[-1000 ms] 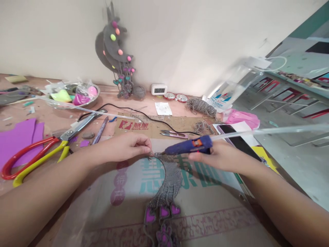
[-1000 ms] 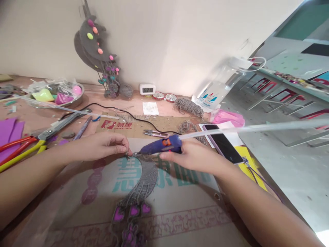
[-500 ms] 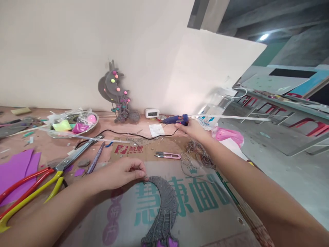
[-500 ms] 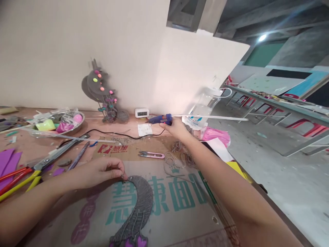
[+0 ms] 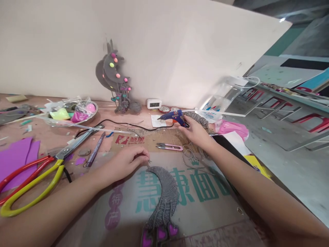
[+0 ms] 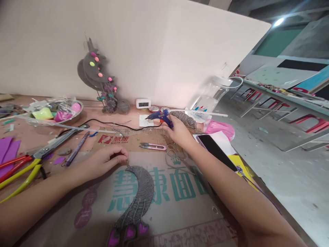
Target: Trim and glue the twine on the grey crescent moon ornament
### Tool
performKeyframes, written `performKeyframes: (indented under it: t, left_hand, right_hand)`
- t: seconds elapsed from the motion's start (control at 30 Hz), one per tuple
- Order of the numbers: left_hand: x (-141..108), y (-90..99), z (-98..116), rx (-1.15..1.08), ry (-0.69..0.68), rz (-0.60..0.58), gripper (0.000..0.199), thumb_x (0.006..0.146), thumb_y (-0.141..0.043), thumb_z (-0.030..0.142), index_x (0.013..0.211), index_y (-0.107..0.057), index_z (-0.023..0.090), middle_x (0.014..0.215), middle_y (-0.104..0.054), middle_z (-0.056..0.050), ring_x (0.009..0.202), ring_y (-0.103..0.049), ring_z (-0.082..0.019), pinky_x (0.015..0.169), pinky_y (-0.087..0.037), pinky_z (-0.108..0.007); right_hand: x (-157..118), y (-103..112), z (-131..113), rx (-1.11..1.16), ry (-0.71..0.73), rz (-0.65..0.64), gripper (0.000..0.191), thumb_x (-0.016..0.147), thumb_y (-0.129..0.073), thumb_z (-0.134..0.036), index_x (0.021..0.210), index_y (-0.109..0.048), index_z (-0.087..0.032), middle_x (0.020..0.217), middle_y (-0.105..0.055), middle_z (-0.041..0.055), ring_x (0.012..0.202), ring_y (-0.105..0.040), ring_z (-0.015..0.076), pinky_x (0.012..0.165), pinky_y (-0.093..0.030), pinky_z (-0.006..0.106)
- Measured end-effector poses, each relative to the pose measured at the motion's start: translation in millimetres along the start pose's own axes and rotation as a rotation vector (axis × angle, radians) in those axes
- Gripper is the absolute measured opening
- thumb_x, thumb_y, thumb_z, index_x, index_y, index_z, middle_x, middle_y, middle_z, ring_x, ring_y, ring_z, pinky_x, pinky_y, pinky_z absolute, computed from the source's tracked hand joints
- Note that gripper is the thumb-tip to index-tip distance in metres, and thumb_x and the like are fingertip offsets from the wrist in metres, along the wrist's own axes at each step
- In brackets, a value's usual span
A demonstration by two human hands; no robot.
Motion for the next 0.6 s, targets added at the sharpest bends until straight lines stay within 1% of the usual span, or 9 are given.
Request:
performKeyframes:
  t: [0.07, 0.13, 0.23, 0.3, 0.37, 0.43, 0.5, 0.6]
  left_hand:
    - [0.0, -2.3, -0.8, 0.014, -0.018, 0.007, 0.017, 0.088, -0.045, 0.025, 0.081, -0.059, 0.020, 0.082, -0.064, 0.001, 0.079, -0.059, -0.014, 0.072, -0.043, -0.025]
    - [-0.1, -4.2, -1.9, 0.027, -0.031, 0.007, 0.016, 0.088, -0.045, 0.024, 0.081, -0.059, 0.020, 0.083, -0.064, 0.001, 0.079, -0.058, -0.015, 0.073, -0.044, -0.026]
    - [-0.9, -5.7, -2.2, 0.073, -0.074, 0.012, 0.016, 0.089, -0.045, 0.024, 0.082, -0.059, 0.020, 0.083, -0.063, 0.000, 0.080, -0.058, -0.015, 0.074, -0.044, -0.027]
    - [-1.6, -6.8, -1.4, 0.120, -0.107, 0.005, 0.016, 0.089, -0.044, 0.024, 0.083, -0.058, 0.020, 0.084, -0.062, -0.001, 0.081, -0.057, -0.016, 0.074, -0.044, -0.028]
    - [-2.3, -7.8, 0.0, 0.156, -0.134, 0.000, 0.017, 0.090, -0.043, 0.024, 0.084, -0.058, 0.020, 0.084, -0.061, -0.002, 0.082, -0.057, -0.016, 0.074, -0.043, -0.028]
    - [-2.9, -8.4, 1.8, 0.177, -0.152, 0.009, 0.017, 0.090, -0.042, 0.024, 0.085, -0.058, 0.021, 0.084, -0.061, -0.002, 0.082, -0.057, -0.016, 0.074, -0.043, -0.028]
    - [-3.4, -8.8, 3.8, 0.193, -0.167, 0.019, 0.017, 0.091, -0.042, 0.023, 0.085, -0.057, 0.020, 0.084, -0.060, -0.002, 0.082, -0.056, -0.016, 0.074, -0.043, -0.028]
    - [-5.0, -9.6, 6.9, 0.226, -0.182, 0.029, 0.016, 0.091, -0.042, 0.023, 0.086, -0.057, 0.019, 0.085, -0.060, -0.002, 0.083, -0.055, -0.016, 0.074, -0.042, -0.028]
  right_hand:
    - [-20.4, 10.2, -14.3, -0.050, 0.138, 0.037, 0.041, 0.084, -0.053, -0.031, 0.123, -0.052, -0.017, 0.127, -0.054, 0.0120, 0.119, -0.048, 0.0260, 0.102, -0.036, 0.044]
    - [-37.3, 13.3, -27.3, -0.071, 0.237, -0.009, 0.030, 0.086, -0.052, -0.030, 0.113, -0.059, -0.020, 0.119, -0.059, 0.0087, 0.112, -0.052, 0.0232, 0.099, -0.040, 0.041]
    - [-53.8, 9.2, -41.2, -0.101, 0.320, -0.077, 0.025, 0.086, -0.053, -0.029, 0.107, -0.062, -0.019, 0.112, -0.061, 0.0100, 0.106, -0.055, 0.0239, 0.093, -0.044, 0.041]
    - [-60.9, 5.4, -48.2, -0.095, 0.349, -0.085, 0.024, 0.086, -0.054, -0.029, 0.106, -0.062, -0.019, 0.108, -0.062, 0.0107, 0.102, -0.056, 0.0246, 0.089, -0.046, 0.043]
    - [-67.5, 3.6, -56.3, -0.054, 0.362, -0.087, 0.020, 0.087, -0.053, -0.027, 0.102, -0.062, -0.019, 0.102, -0.062, 0.0097, 0.097, -0.057, 0.0233, 0.085, -0.047, 0.041]
    - [-75.3, 3.4, -68.0, 0.005, 0.392, -0.123, 0.015, 0.088, -0.052, -0.026, 0.097, -0.061, -0.019, 0.095, -0.063, 0.0081, 0.093, -0.056, 0.0211, 0.082, -0.046, 0.037]
    - [-83.8, 3.3, -82.9, 0.042, 0.480, -0.177, 0.013, 0.089, -0.050, -0.024, 0.094, -0.060, -0.019, 0.092, -0.063, 0.0066, 0.091, -0.055, 0.0196, 0.081, -0.045, 0.035]
    - [-92.9, 0.6, -101.3, 0.023, 0.578, -0.207, 0.016, 0.091, -0.048, -0.030, 0.093, -0.059, -0.018, 0.088, -0.063, 0.0065, 0.088, -0.054, 0.0193, 0.081, -0.043, 0.035]
Point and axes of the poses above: each hand's wrist, its own x-axis towards the middle knuckle, its own y-axis out of the back of the hand, z = x × y, the point moved 3 cm from there along x, towards the middle knuckle
